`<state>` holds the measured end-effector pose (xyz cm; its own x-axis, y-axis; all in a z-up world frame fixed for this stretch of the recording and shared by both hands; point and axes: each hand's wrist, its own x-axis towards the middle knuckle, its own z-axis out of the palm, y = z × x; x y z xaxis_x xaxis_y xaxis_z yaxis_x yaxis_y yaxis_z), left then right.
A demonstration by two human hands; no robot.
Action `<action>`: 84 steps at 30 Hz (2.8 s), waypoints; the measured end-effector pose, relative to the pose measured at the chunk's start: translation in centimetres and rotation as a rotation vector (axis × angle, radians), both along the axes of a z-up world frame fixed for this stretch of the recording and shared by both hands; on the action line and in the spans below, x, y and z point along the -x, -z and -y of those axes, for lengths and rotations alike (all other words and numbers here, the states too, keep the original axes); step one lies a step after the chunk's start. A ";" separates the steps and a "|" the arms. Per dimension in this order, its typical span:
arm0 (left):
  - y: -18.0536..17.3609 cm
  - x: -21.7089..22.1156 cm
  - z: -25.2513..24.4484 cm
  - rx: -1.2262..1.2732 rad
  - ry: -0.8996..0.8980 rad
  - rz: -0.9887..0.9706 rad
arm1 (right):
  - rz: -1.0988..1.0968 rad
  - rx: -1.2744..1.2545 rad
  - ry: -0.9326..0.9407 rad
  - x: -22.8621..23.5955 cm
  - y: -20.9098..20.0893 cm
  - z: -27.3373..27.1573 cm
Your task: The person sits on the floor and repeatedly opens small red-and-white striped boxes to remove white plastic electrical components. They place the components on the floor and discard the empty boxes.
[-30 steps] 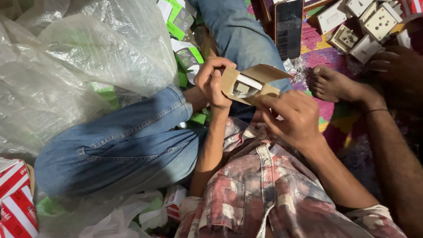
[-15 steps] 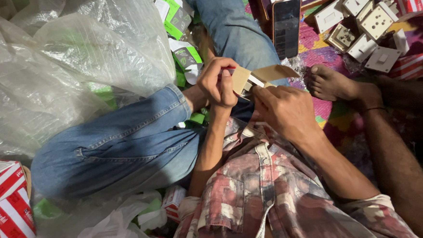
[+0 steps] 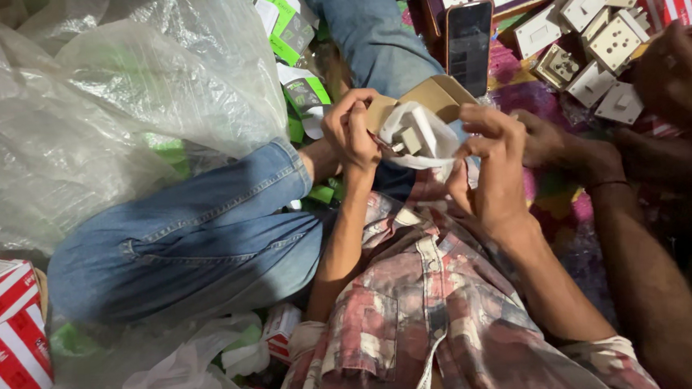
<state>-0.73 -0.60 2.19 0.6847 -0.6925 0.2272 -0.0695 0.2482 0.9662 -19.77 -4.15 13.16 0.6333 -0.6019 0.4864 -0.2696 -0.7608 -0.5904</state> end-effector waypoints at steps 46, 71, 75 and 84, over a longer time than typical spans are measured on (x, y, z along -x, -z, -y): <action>8.0 -0.2 1.8 -0.005 0.036 -0.540 | 0.332 -0.494 -0.034 -2.0 3.7 0.7; 0.7 0.7 0.5 -0.111 -0.007 -0.016 | -0.263 -0.195 0.139 -0.3 -0.5 0.7; 0.4 0.6 0.6 -0.039 0.025 0.005 | -0.247 -0.251 0.176 -0.4 -0.4 0.4; 0.1 -0.2 -0.4 0.138 0.139 -0.145 | 0.629 -0.636 0.367 6.8 0.7 2.9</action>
<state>-0.58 -0.20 2.12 0.6171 -0.7516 0.2329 0.1115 0.3765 0.9197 -26.54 -7.09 12.50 0.0882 -0.9783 0.1873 0.0796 -0.1805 -0.9803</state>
